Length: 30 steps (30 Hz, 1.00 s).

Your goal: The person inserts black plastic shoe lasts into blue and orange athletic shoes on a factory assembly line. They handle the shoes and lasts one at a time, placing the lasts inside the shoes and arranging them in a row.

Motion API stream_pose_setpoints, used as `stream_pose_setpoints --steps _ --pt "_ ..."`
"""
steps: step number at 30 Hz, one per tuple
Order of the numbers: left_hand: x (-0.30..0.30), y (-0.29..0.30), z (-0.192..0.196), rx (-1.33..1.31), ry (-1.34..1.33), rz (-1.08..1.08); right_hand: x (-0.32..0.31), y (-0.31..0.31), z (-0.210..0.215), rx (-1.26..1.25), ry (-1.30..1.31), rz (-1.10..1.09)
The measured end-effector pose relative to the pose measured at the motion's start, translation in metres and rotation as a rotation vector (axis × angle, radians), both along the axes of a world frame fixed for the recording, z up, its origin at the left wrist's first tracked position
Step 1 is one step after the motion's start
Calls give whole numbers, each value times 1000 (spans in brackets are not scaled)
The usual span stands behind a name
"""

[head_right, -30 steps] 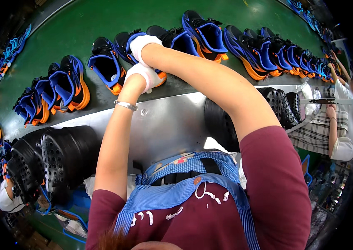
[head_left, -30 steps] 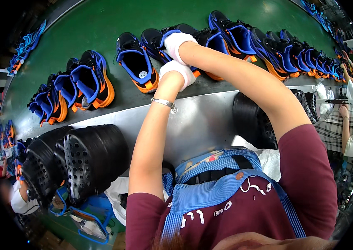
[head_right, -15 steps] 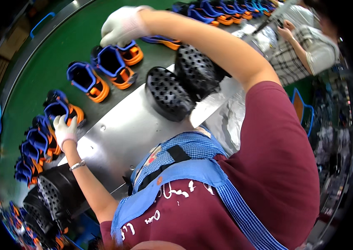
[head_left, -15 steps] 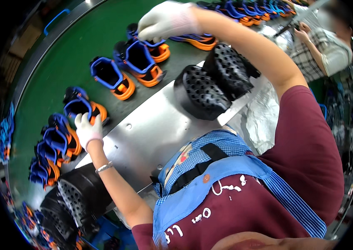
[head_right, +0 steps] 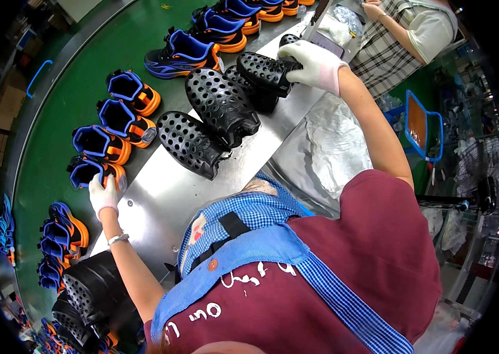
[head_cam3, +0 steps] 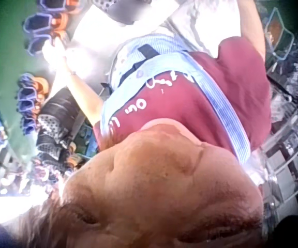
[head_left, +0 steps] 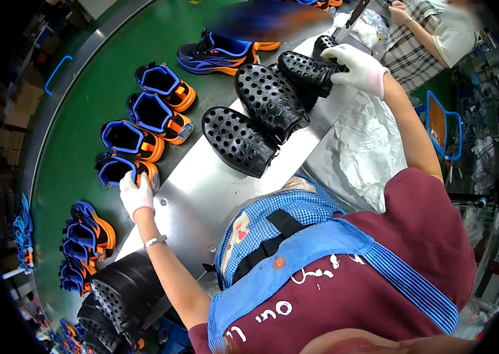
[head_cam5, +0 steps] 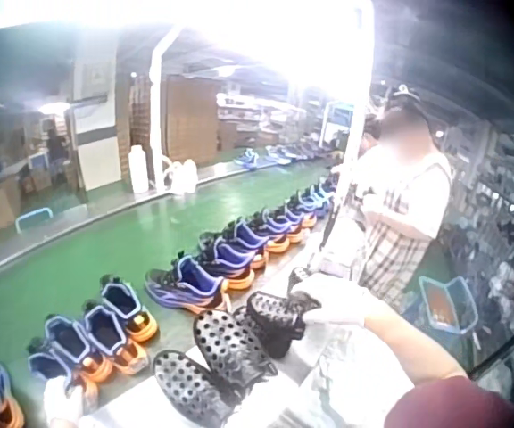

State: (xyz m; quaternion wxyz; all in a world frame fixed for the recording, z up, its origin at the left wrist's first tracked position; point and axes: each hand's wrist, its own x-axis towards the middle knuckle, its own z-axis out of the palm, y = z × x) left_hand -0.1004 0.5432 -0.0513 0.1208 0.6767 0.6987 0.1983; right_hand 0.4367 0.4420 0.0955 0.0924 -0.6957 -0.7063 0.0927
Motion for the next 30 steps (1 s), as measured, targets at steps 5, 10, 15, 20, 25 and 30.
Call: stream_pose_setpoints --steps 5,10,15,20,25,30 --pt "1 -13 5 33 -65 -15 19 0 -27 54 24 104" --pt "4 -15 4 39 -60 -3 17 3 -18 40 -26 162" --pt "-3 -16 -2 51 -38 -2 6 5 14 -51 50 118" --pt "-3 -18 3 38 -38 -1 5 13 27 -54 49 129" --pt "-7 -26 26 -38 -146 -8 6 14 55 88 99 106" --pt "6 -30 66 148 -253 138 -39 28 84 137 199 239"
